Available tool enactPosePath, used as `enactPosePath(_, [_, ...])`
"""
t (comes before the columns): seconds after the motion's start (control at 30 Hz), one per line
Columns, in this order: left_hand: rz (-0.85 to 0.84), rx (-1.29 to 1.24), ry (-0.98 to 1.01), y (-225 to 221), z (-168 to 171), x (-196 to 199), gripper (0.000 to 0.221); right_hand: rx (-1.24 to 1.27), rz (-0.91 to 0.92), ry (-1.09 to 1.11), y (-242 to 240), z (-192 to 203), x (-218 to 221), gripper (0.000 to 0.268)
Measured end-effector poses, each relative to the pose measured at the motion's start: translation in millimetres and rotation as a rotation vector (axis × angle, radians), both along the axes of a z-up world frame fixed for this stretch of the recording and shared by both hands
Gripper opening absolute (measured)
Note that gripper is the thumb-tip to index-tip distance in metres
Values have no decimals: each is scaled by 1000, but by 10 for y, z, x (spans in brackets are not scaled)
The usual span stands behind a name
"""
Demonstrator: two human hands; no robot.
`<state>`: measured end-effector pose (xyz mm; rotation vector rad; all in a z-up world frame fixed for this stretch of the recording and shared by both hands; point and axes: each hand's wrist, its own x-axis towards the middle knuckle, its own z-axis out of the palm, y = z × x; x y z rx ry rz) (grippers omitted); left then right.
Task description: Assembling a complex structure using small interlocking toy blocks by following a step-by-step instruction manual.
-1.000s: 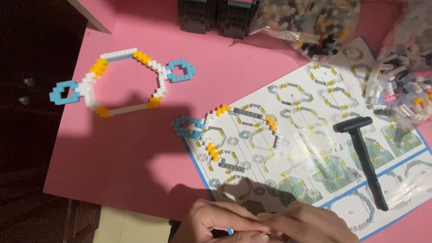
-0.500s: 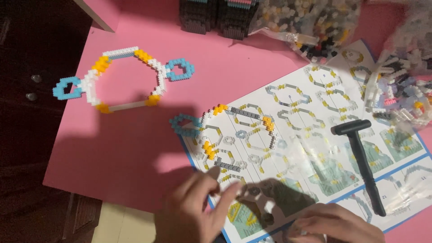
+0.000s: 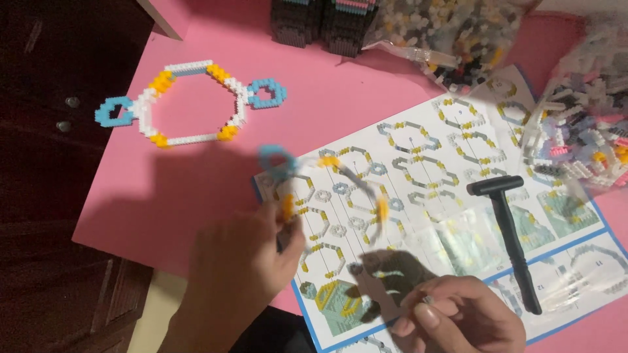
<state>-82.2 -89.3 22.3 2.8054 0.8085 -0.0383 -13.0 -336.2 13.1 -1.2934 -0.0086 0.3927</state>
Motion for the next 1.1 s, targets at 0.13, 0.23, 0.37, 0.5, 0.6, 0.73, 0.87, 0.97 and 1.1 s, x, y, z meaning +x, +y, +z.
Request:
enactPosePath(0.13, [168, -123, -6, -19, 46, -24, 22, -32, 21, 10, 33, 56, 10, 7])
enactPosePath(0.23, [373, -498, -63, -30, 250, 73, 19, -38, 121, -59, 21, 46, 82, 7])
enactPosePath(0.37, [847, -1145, -33, -71, 528, 234, 19, -71, 253, -35, -60, -42, 153, 12])
enactPosePath(0.5, [1049, -1401, -163, -164, 493, 63, 36, -189, 270, 100, -198, -2, 138, 19])
enactPosePath(0.6, [975, -1534, -168, -255, 511, -39, 20, -126, 277, 79, -188, 19, 144, 21])
enactPosePath(0.73, [1056, -1653, -128, -381, 466, -64, 16, -132, 311, -148, -87, 101, 157, 15])
enactPosePath(0.87, [977, -1633, -178, -443, 424, -78, 17, -331, 268, -356, -20, 244, 114, 9])
enactPosePath(0.97, [906, -1618, -224, -478, 389, -67, 18, -477, 228, -518, 44, 342, 106, 6])
enactPosePath(1.1, [823, -1603, -298, -528, 273, -17, 20, -674, 182, -736, 140, 415, 159, 7])
